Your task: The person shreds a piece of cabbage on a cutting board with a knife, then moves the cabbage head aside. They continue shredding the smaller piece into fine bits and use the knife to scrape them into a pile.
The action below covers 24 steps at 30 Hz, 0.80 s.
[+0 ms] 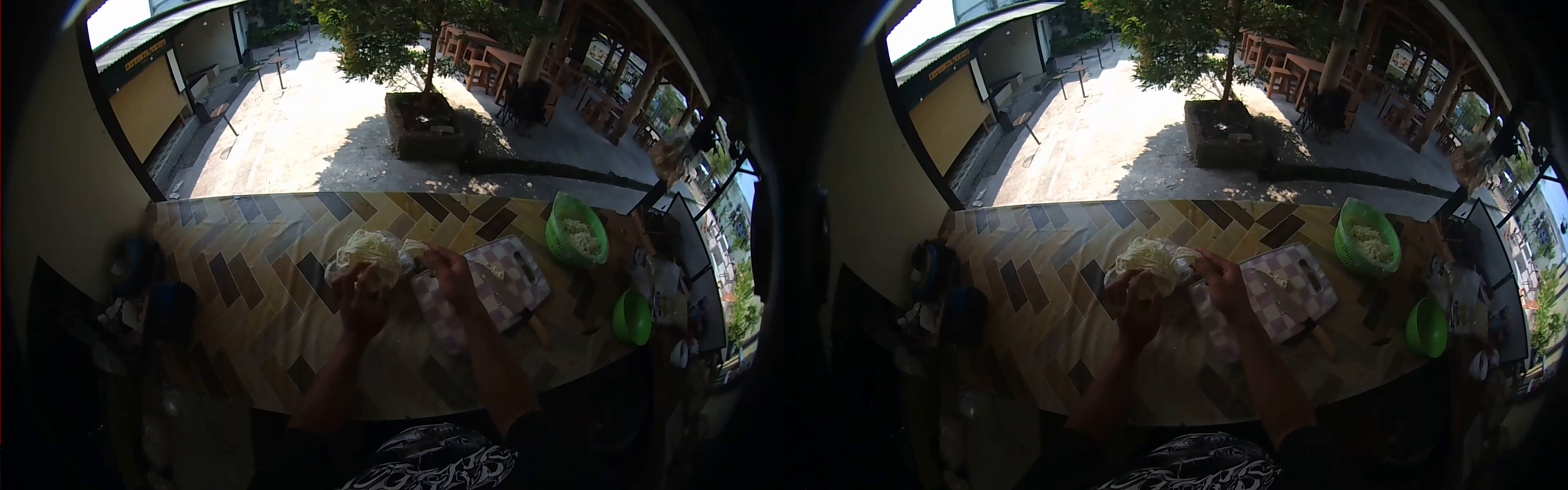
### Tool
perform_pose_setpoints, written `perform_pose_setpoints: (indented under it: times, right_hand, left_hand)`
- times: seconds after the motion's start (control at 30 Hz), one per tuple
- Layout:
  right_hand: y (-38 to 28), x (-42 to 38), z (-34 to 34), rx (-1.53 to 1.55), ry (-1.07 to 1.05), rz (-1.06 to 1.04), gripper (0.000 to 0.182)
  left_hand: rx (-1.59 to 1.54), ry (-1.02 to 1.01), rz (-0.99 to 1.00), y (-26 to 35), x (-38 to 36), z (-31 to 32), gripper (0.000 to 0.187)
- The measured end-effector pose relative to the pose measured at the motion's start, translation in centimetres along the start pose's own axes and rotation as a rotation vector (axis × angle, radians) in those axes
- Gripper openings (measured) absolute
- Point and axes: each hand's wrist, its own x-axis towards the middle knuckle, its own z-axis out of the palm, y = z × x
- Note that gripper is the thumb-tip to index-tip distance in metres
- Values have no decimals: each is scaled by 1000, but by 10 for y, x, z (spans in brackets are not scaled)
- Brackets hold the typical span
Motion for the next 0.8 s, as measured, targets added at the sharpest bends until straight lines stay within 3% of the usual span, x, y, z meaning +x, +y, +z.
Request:
perform_pose_setpoints:
  times: [0.07,0.13,0.23,0.4,0.7,0.8]
  right_hand:
    - [1,-15,-29,-64,-30,107,44]
    - [-10,-33,-50,-130,-22,61,45]
    - [8,-46,-78,-135,8,-5,47]
    - [20,-69,-106,-418,119,-152,48]
    - [37,-95,-117,-717,70,-354,47]
    - [41,-100,-117,-745,-14,-354,53]
  left_hand:
    - [-116,-99,26,20,4,5,56]
    - [-178,-209,80,47,14,8,54]
    - [-328,-441,-139,76,5,34,56]
    - [-489,-610,-315,106,-13,75,53]
    - [-369,-457,-356,118,-32,114,32]
    - [-434,-465,-481,113,-38,119,29]
